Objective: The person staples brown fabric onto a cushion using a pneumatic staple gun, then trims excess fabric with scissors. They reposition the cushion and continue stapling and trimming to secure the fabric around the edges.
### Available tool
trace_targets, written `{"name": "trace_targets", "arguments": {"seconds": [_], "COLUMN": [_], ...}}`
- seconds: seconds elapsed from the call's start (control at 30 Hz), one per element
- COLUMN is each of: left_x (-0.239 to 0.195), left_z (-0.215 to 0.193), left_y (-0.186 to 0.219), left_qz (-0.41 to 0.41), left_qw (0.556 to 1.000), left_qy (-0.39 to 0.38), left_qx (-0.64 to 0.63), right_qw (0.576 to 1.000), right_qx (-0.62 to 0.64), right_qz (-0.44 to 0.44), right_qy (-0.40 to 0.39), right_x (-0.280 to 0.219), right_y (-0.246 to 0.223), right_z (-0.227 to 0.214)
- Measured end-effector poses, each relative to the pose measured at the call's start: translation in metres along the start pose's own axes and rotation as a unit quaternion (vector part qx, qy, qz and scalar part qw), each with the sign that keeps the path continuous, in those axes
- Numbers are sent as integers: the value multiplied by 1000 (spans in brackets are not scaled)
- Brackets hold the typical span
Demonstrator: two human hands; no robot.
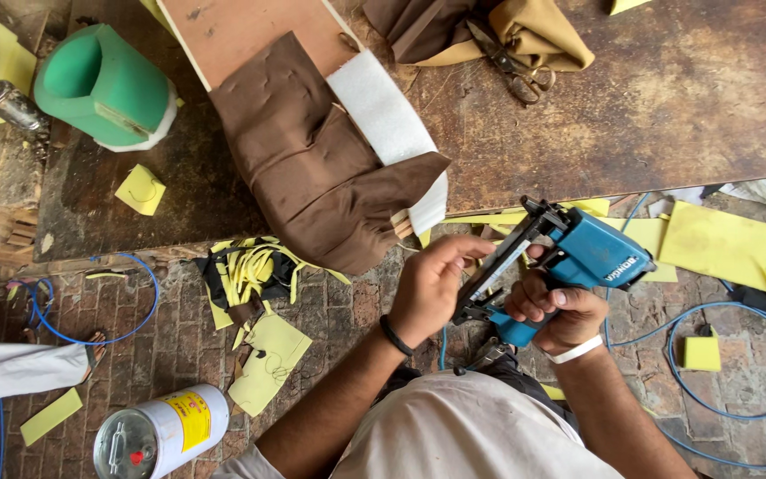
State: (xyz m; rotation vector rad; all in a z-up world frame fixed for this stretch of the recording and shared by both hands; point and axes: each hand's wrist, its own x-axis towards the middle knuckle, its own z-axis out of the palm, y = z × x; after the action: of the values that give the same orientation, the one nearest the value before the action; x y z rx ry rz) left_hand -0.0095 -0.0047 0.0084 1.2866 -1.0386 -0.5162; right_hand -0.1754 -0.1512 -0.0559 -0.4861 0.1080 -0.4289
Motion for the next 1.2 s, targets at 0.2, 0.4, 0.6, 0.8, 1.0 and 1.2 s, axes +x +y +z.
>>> {"name": "trace_targets", "arguments": {"seconds": [0.2, 0.4, 0.6, 0.8, 1.0, 1.2], "left_x": [6, 13, 4, -1, -17, -21], "left_z": [22, 31, 23, 9, -4, 5], "left_y": [12, 9, 39, 56, 45, -1], "left_qz": [91, 53, 29, 33, 0, -92], "left_qw": [941, 909, 928, 965, 979, 989], "left_qy": [-30, -62, -92, -82, -109, 12], "left_qx": [325, 409, 361, 246, 170, -115], "right_qw": [999, 994, 979, 961, 956, 990], "right_qx": [32, 88, 168, 224, 228, 111], "right_qz": [-28, -51, -54, 0, 1, 37], "right_qy": [-4, -34, -97, -164, -186, -74], "right_x": [10, 11, 10, 10, 16, 22], "right_y": [5, 14, 16, 17, 18, 12], "right_z": [-3, -14, -25, -39, -39, -5]}}
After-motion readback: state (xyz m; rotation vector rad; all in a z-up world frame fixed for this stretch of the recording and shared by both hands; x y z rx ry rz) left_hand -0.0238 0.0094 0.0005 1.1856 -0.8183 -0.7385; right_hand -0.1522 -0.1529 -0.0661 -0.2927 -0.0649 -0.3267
